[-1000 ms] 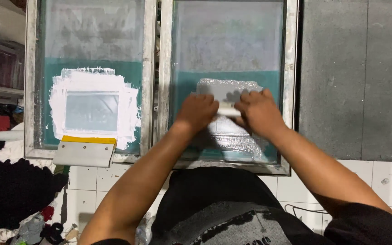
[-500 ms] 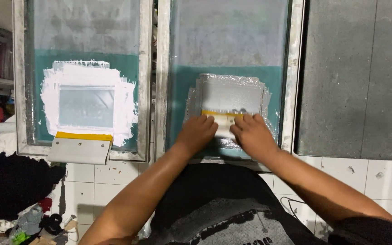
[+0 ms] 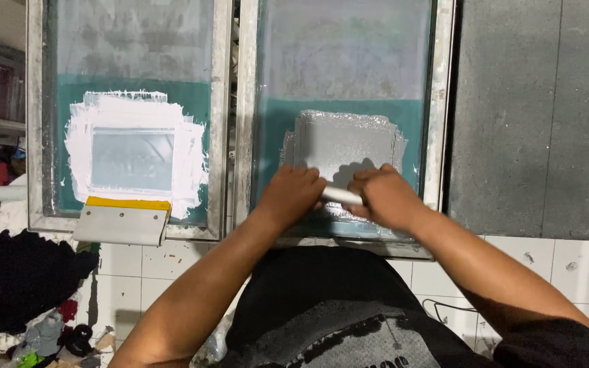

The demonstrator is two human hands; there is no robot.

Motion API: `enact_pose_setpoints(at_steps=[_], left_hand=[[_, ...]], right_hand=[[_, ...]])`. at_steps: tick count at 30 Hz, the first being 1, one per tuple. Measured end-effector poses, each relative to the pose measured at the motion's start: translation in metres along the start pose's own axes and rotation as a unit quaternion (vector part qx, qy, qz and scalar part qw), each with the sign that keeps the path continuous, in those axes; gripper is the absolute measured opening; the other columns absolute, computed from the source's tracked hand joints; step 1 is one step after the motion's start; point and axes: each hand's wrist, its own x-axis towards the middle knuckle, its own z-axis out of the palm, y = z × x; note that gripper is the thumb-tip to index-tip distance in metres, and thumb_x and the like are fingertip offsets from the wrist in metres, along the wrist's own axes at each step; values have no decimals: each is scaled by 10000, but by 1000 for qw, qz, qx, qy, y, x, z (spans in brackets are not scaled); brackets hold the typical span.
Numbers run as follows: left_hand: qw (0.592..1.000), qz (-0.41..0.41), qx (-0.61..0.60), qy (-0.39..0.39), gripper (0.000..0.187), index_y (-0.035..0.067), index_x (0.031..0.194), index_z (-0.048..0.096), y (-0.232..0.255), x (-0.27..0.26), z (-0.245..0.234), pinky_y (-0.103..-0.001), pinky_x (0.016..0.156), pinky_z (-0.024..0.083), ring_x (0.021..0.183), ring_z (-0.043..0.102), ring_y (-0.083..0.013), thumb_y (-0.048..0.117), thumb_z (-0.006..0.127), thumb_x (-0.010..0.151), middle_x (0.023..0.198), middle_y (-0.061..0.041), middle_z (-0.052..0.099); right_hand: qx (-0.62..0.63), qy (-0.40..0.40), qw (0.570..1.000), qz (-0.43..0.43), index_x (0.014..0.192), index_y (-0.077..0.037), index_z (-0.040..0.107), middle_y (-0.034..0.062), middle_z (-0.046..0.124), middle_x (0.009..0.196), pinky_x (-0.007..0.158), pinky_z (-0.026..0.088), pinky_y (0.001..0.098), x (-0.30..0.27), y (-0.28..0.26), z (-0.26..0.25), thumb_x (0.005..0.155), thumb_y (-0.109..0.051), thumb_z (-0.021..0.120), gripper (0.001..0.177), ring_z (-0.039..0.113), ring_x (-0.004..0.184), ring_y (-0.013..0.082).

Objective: The person positions a black t-shirt on a printing table between two screen printing frames. They then use a squeegee to pull white ink across the mesh of the right-hand frame, applying the design onto the fabric.

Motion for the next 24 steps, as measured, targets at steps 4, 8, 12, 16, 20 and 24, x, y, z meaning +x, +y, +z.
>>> enact_pose_setpoints(at_steps=[4,8,12,16,20,24], left_hand=[[996,-11,66,51,412,145,1141,666,-31,47,8,-505,801,517,979,696,-320,362,815,825,1050,-102,686],[994,-45,45,-94,425,151,1144,707,-33,76,-42,-520,829,520,982,728,-334,468,765,867,1002,-89,741],[986,-82,-26,-141,450,166,1103,757,-43,89,-61,-527,852,560,1009,733,-372,511,802,817,974,-109,766],[991,-74,5,-110,329,167,1029,772,-62,108,-64,-493,805,578,963,745,-360,458,763,876,904,-100,751],[996,-44,62,47,313,138,973,744,-69,108,-53,-490,715,557,846,728,-326,363,851,784,847,-80,711],[960,46,112,251,464,145,932,683,-85,98,2,-476,616,497,783,648,-323,349,906,579,828,-77,601]], right_hand=[[21,-38,998,36,891,-126,711,82,713,831,830,459,450,29,11,-38,927,-428,642,312,690,866,340],[66,-116,989,64,1003,-101,733,137,758,928,872,522,506,50,20,-72,890,-493,677,412,716,973,412],[104,-152,980,71,1061,-78,757,162,788,990,903,545,526,65,35,-87,880,-479,726,441,724,1017,441],[61,-117,987,89,1083,-105,749,163,774,962,886,554,554,79,46,-91,873,-541,716,484,720,998,441],[-80,27,996,34,939,-182,700,36,694,912,853,494,466,85,67,-63,910,-589,678,409,686,958,323],[-174,121,977,36,1007,-217,698,0,629,954,832,440,412,68,55,-30,907,-563,693,360,612,950,245]])
